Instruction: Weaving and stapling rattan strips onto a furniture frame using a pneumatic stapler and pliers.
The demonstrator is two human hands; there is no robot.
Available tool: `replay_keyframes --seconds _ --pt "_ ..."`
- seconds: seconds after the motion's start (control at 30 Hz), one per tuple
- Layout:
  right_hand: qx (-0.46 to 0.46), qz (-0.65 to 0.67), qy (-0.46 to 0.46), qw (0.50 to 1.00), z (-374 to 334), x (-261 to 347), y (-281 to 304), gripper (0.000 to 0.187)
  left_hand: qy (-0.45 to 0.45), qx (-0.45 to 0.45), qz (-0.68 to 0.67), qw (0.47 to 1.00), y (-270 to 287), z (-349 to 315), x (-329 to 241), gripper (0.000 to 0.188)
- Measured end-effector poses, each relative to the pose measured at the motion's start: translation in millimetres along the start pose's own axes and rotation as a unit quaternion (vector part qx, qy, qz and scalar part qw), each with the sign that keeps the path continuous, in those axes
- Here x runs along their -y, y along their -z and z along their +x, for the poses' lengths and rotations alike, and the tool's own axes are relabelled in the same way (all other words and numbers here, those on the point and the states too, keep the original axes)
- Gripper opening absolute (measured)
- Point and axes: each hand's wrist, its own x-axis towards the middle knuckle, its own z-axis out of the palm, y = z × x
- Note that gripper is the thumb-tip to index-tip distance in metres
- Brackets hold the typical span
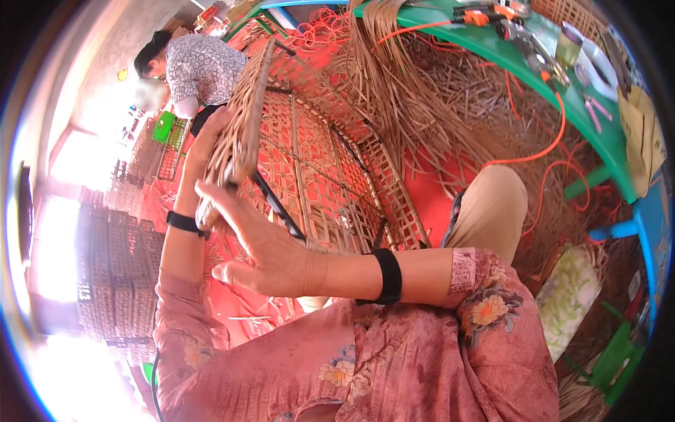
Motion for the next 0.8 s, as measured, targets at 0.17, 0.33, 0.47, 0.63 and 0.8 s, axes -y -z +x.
replay_keyframes --seconds 0.17,0.33,0.47,0.63,0.8 --pt "-0.005 -0.099 0.019 0.995 -19.4 8.3 3.4 0.085 -0.022 -0.021 0.06 0.998 -7.6 12.8 8.8 0.085" --pt "0.002 -0.075 0.021 0.997 -27.6 6.0 18.4 0.083 0.004 0.002 0.08 0.997 -17.4 27.1 1.2 0.08" --pt "-0.011 -0.091 0.059 0.994 -29.5 1.8 16.2 0.078 0.003 0.049 0.097 0.994 -19.5 42.2 2.8 0.077" --pt "0.113 0.005 -0.108 0.988 -35.1 -5.0 11.3 0.079 -0.028 0.086 0.112 0.99 -14.1 40.1 21.5 0.063" --pt "0.324 0.036 -0.354 0.876 -32.4 -29.1 12.9 0.078 -0.042 0.076 0.16 0.983 -3.7 35.4 33.7 0.057"
